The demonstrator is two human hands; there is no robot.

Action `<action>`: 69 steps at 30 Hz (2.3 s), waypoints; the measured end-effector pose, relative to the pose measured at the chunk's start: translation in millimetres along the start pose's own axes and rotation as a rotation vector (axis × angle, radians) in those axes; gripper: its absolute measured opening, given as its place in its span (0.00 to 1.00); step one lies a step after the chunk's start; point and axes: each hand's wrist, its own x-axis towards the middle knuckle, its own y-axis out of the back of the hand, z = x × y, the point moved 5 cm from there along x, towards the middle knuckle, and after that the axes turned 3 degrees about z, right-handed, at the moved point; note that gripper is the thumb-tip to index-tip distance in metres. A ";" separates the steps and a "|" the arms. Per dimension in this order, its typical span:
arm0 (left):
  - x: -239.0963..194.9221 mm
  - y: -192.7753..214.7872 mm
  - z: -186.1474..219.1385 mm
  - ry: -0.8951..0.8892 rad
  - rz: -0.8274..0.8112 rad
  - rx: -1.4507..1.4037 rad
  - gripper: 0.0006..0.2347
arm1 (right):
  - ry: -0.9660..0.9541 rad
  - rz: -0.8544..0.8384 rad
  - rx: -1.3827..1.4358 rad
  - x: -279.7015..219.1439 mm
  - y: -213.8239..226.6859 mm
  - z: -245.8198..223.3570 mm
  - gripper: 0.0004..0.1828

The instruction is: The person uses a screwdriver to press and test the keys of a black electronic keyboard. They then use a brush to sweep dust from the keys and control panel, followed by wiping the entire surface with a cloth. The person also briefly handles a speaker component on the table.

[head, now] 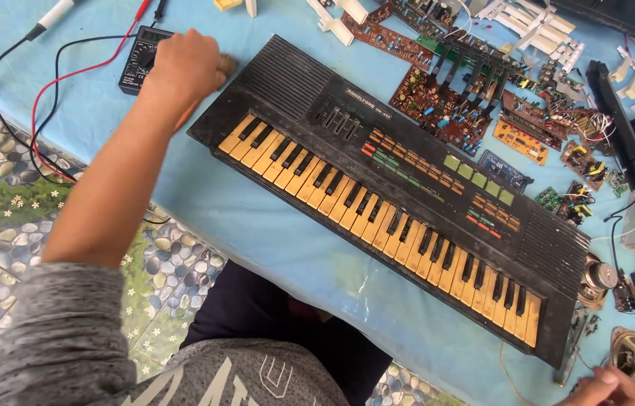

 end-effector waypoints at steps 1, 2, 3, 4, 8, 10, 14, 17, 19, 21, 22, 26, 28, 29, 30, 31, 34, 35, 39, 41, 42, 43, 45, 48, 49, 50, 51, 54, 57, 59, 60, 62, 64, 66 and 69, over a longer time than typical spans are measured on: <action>-0.3 -10.8 -0.6 -0.028 -0.060 0.036 0.10 | 0.022 0.091 0.036 0.4 -0.9 -19.8 0.13; -0.5 -21.5 -0.8 -0.055 -0.120 0.073 0.11 | 0.045 0.181 0.072 1.0 -1.9 -39.0 0.10; -2.4 -17.2 1.0 -0.073 -0.120 0.069 0.11 | 0.035 0.189 0.058 3.6 -2.2 -54.3 0.10; -3.9 -11.8 2.3 -0.077 -0.095 0.061 0.15 | 0.046 0.224 0.168 6.4 -1.4 -69.8 0.08; 5.5 16.0 -18.7 -0.032 0.060 0.020 0.32 | 0.214 0.315 0.386 17.5 -1.0 -120.8 0.13; -19.9 69.1 -15.3 -0.068 0.197 -0.285 0.17 | 0.179 0.290 0.412 5.0 -11.6 -147.1 0.07; -65.1 148.3 41.8 -0.125 0.478 -0.766 0.08 | 0.140 -0.066 0.465 -5.5 -56.6 -258.2 0.09; -126.6 190.5 173.9 -0.246 0.114 -1.749 0.11 | -0.038 -0.486 0.683 -7.4 -102.5 -325.3 0.54; -143.3 165.5 219.3 -0.250 -0.049 -1.926 0.09 | -0.046 -0.311 0.877 -10.0 -117.1 -337.8 0.44; -157.9 150.7 261.1 -0.247 -0.233 -2.093 0.07 | -0.055 -0.127 1.061 -1.3 -127.1 -333.0 0.35; -163.2 146.0 277.2 -0.165 -0.319 -2.150 0.11 | 0.014 0.094 1.033 8.3 -122.6 -322.9 0.21; -158.1 143.1 289.6 -0.311 -0.442 -1.817 0.25 | 0.146 0.365 0.808 73.4 -94.6 -272.5 0.14; -148.6 133.3 263.0 -0.450 -0.012 -1.230 0.29 | 0.050 0.333 0.635 115.9 -76.1 -205.9 0.14; -150.7 133.1 253.3 -0.523 0.378 -0.614 0.34 | -0.045 0.282 0.467 134.6 -66.8 -169.0 0.15; -154.4 126.8 247.4 -0.534 0.373 -0.619 0.34 | -0.052 0.288 0.458 146.9 -59.4 -139.6 0.15; -156.8 123.4 239.5 -0.568 0.416 -0.646 0.30 | -0.218 0.063 0.362 159.0 -66.3 -106.0 0.14; -157.7 110.4 232.1 -0.602 0.500 -0.614 0.27 | -0.067 0.025 0.068 194.2 -54.5 -37.1 0.14; -159.7 105.5 231.5 -0.603 0.531 -0.548 0.27 | 0.243 0.193 -0.124 199.9 -43.7 -28.1 0.16; -157.5 95.7 236.8 -0.599 0.426 -0.579 0.28 | 0.065 -0.292 0.190 215.6 -58.8 -83.9 0.16; -155.2 88.0 237.1 -0.599 0.359 -0.570 0.31 | 0.319 0.011 -0.330 235.2 -53.6 -71.2 0.12; -158.6 89.2 233.9 -0.607 0.356 -0.571 0.31 | 0.311 0.012 -0.335 228.8 -58.0 -80.5 0.12; -156.9 89.6 232.8 -0.585 0.286 -0.627 0.32 | 0.233 -0.152 -0.105 228.3 -66.7 -87.4 0.13; -155.7 91.8 231.8 -0.566 0.210 -0.687 0.34 | 0.152 -0.317 0.123 231.1 -77.9 -91.1 0.14; -157.7 95.5 231.0 -0.586 0.228 -0.634 0.36 | 0.337 -0.013 -0.304 234.5 -70.3 -95.4 0.13; -158.3 96.2 232.1 -0.596 0.216 -0.594 0.37 | 0.162 -0.150 -0.192 235.6 -75.3 -96.1 0.12; -159.0 96.5 233.0 -0.607 0.204 -0.554 0.38 | -0.010 -0.289 -0.074 234.2 -81.6 -97.5 0.13; -160.2 96.7 231.6 -0.606 0.188 -0.557 0.38 | -0.018 -0.302 -0.079 239.2 -82.5 -88.1 0.13; -159.4 96.9 234.1 -0.641 0.161 -0.583 0.42 | 0.443 -0.032 0.095 249.5 -68.7 -93.2 0.13; -162.6 95.0 234.2 -0.644 0.123 -0.514 0.46 | 0.087 -0.229 -0.292 250.5 -77.8 -87.8 0.11; -161.7 96.6 233.8 -0.651 0.110 -0.515 0.46 | 0.273 -0.254 0.284 245.3 -67.4 -120.4 0.09; -159.6 97.5 235.1 -0.654 0.116 -0.518 0.46 | 0.275 -0.248 0.280 251.2 -69.7 -107.7 0.09; -161.4 97.2 232.8 -0.657 0.144 -0.496 0.46 | 0.302 -0.035 -0.509 258.9 -75.4 -79.2 0.12; -161.3 94.7 232.9 -0.652 0.127 -0.495 0.46 | 0.156 -0.249 -0.194 246.7 -74.1 -100.5 0.12; -159.3 93.1 234.6 -0.634 0.118 -0.499 0.46 | 0.027 -0.458 0.127 251.5 -80.1 -94.5 0.11; -160.7 90.8 235.9 -0.641 0.180 -0.500 0.45 | 0.378 -0.035 -0.415 260.4 -57.5 -86.8 0.09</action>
